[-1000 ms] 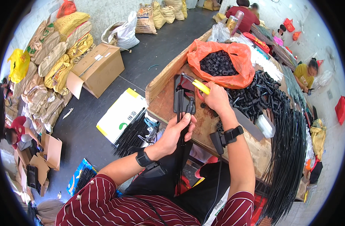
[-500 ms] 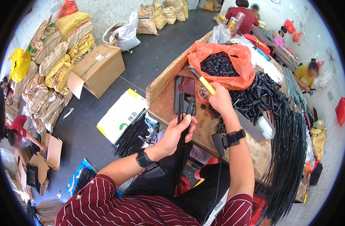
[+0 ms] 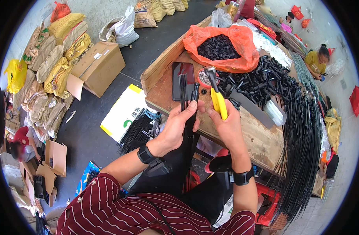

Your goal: Manually assembling black rods and plastic components into bundles, likely for umbrella manufacturing.

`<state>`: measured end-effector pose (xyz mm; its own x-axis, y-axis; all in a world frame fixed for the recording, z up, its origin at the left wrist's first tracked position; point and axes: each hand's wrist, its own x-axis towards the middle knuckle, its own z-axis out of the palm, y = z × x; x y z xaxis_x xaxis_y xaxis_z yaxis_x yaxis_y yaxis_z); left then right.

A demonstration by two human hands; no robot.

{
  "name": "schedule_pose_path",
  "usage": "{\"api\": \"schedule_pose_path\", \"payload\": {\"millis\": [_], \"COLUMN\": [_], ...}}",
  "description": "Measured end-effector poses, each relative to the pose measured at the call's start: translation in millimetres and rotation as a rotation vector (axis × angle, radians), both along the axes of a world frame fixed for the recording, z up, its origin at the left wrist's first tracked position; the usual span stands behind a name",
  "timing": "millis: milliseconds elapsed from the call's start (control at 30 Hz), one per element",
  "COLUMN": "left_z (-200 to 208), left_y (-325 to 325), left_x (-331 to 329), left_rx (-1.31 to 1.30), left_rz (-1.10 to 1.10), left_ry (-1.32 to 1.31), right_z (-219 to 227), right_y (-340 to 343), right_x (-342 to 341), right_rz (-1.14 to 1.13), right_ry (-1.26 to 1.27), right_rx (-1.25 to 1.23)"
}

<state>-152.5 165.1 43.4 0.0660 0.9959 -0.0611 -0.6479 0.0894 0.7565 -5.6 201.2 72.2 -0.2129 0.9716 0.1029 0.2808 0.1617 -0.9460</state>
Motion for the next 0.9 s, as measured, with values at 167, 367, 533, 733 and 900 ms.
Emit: {"api": "schedule_pose_path", "payload": {"millis": [167,367,533,733,900], "left_z": [-5,-1,4,-4,5], "left_y": [-5,-9,-7,-5,-6], "left_x": [10,22,32,28,25], "left_rx": [0.021,0.037,0.045,0.038,-0.002], "left_rz": [0.0,0.029,0.04,0.014,-0.065], "left_ry": [0.076,0.139,0.136,0.154,0.098], "right_z": [-2,-5,-18,-10,-20], "right_y": [-13,-15,-12,-16,-14], "right_x": [4,5,5,2,15], "right_rz": [-0.107,-0.209,-0.318,-0.355,-0.369], "right_ry": [-0.178,-0.299,-0.382,-0.271,-0.037], "right_rx": [0.199,0.335,0.505,0.309,0.166]}}
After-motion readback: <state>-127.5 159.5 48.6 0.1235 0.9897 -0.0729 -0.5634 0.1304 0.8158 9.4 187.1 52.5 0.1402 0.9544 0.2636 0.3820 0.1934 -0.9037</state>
